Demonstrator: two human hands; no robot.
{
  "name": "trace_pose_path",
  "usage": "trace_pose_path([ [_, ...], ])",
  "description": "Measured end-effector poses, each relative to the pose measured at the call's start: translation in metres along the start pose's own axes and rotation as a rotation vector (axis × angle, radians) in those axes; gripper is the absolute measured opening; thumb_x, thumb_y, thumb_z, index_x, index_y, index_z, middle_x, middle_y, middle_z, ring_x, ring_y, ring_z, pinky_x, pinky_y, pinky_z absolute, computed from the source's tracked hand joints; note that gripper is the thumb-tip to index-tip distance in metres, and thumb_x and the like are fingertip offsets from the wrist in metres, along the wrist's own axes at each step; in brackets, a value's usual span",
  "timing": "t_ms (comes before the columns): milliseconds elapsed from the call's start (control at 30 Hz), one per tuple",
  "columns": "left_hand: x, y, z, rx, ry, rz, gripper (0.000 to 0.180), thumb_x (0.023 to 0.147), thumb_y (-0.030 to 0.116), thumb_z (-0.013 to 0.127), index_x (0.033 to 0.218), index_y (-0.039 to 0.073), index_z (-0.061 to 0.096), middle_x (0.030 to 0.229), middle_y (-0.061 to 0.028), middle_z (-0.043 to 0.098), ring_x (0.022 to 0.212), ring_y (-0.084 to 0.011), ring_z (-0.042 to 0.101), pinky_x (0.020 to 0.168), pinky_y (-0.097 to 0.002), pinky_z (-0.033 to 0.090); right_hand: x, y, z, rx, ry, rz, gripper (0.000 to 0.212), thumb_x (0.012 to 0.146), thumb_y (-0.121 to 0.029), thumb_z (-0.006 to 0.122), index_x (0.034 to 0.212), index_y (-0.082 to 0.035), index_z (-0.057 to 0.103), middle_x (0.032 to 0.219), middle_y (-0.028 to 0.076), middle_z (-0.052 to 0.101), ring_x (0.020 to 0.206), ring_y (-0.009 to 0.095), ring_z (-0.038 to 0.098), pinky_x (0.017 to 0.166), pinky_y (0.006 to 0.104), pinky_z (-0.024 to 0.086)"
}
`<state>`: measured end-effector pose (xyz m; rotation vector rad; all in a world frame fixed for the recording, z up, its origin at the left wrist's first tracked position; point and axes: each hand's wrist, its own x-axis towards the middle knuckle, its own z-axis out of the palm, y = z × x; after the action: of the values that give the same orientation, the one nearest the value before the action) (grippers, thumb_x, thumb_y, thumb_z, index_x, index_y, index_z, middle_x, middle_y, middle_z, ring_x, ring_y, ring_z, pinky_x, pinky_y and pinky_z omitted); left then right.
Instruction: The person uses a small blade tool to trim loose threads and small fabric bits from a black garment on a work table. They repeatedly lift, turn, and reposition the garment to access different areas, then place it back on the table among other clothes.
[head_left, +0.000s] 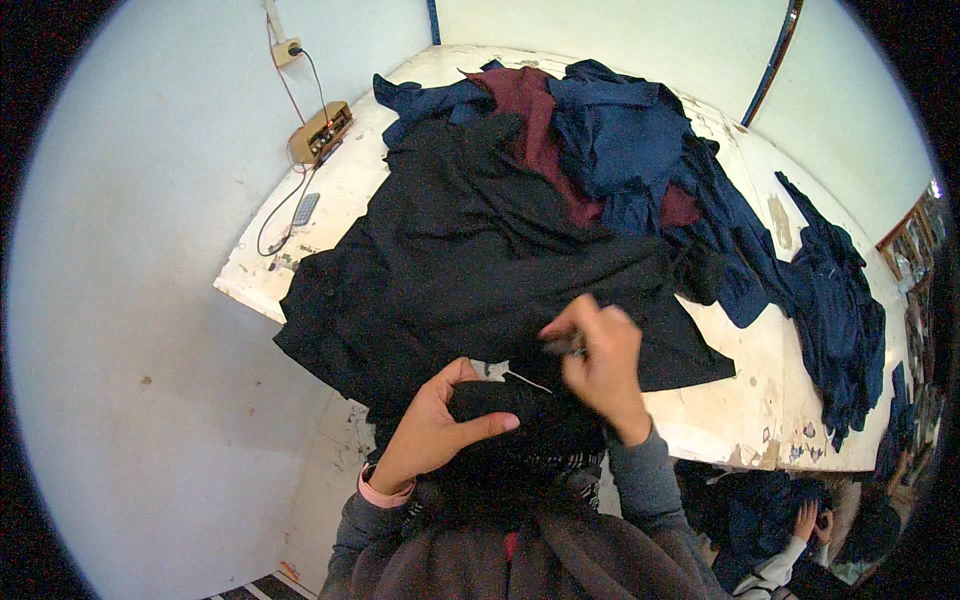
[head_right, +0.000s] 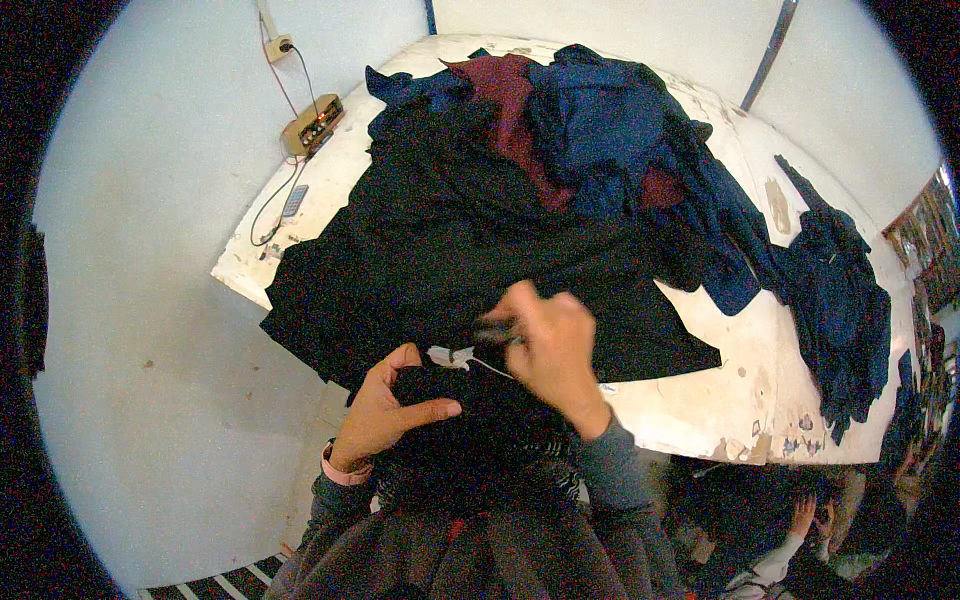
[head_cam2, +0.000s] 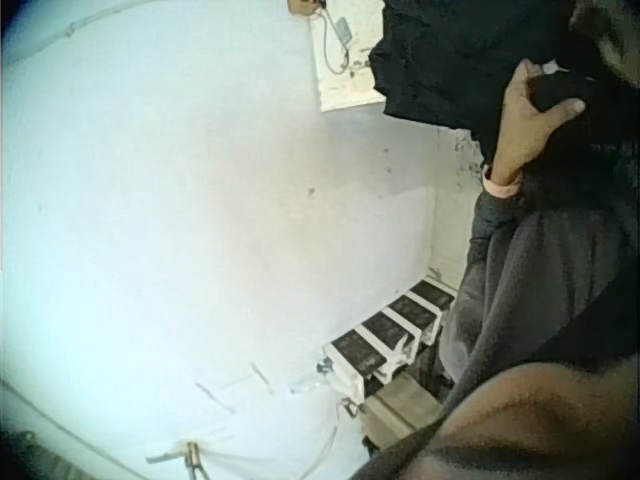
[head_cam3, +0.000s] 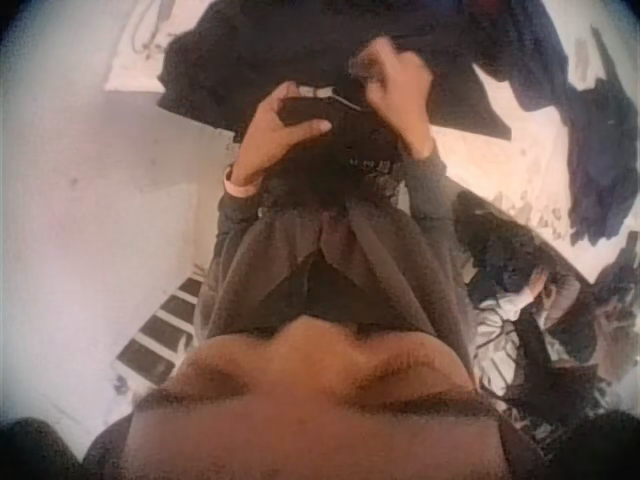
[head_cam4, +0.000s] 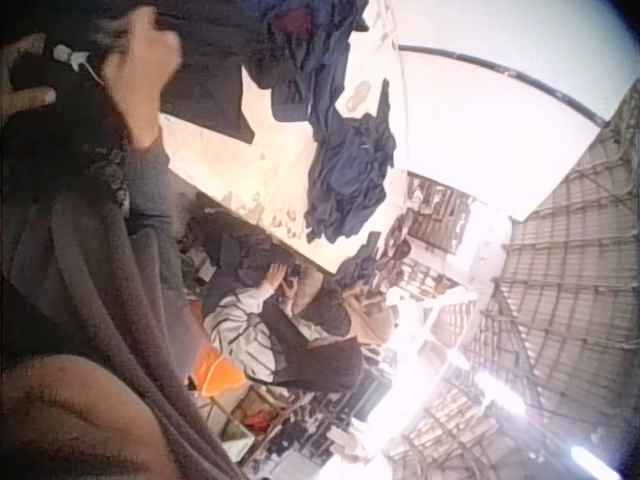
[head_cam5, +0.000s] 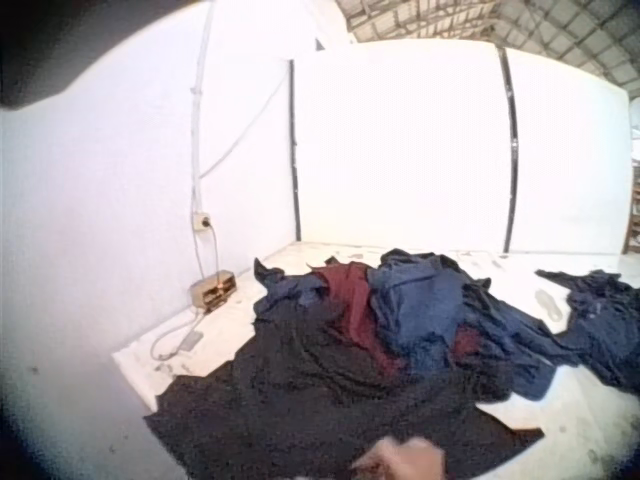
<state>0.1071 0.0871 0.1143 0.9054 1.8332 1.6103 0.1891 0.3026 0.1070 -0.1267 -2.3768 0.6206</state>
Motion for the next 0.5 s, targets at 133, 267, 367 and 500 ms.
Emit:
trace_pose_path([
  [133,0.012,0.006,-0.018,0.003,0.083,-0.041,0.048,0.076,0.022,0.092,0.084,0.011,0.046,0.081,0.0059,0.047,0.081,-0.0053,0.044,0.075,-0.0229,0.039,0.008,0.047,-0.007,-0.285,0.182,0.198,0.022,0.074,0.004,0.064,0.091,-0.010,0.062,0.079,0.008,0.068,0.071,0.031,0.063,0.062,0.0393,0.046],
  [267,0.029,0.006,-0.030,0.062,0.104,-0.009,0.045,0.080,0.018,0.088,0.083,0.011,0.044,0.079,0.0057,0.045,0.078,-0.0056,0.044,0.073,-0.0227,0.039,0.016,0.007,0.007,0.839,-0.019,0.275,0.012,0.089,0.000,0.069,0.099,-0.004,0.065,0.099,0.006,0.072,0.086,0.011,0.067,0.068,0.0270,0.051],
  [367,0.049,0.005,-0.035,0.033,0.152,0.171,0.040,0.087,0.007,0.080,0.083,0.011,0.041,0.077,0.0020,0.053,0.080,-0.0093,0.059,0.072,-0.0245,0.044,0.002,-0.007,0.013,0.988,-0.446,0.334,0.023,0.082,-0.008,0.085,0.097,-0.002,0.069,0.083,-0.004,0.064,0.075,0.003,0.054,0.061,0.0198,0.038],
  [500,0.070,0.025,-0.085,0.090,0.347,0.283,0.038,0.093,-0.003,0.070,0.088,0.010,0.035,0.083,-0.0137,0.070,0.094,-0.0259,0.075,0.078,-0.0279,0.051,-0.005,0.016,-0.007,0.791,-0.453,0.498,0.028,0.084,-0.023,0.086,0.085,-0.002,0.068,0.067,-0.007,0.050,0.064,0.002,0.038,0.056,0.0248,0.030],
])
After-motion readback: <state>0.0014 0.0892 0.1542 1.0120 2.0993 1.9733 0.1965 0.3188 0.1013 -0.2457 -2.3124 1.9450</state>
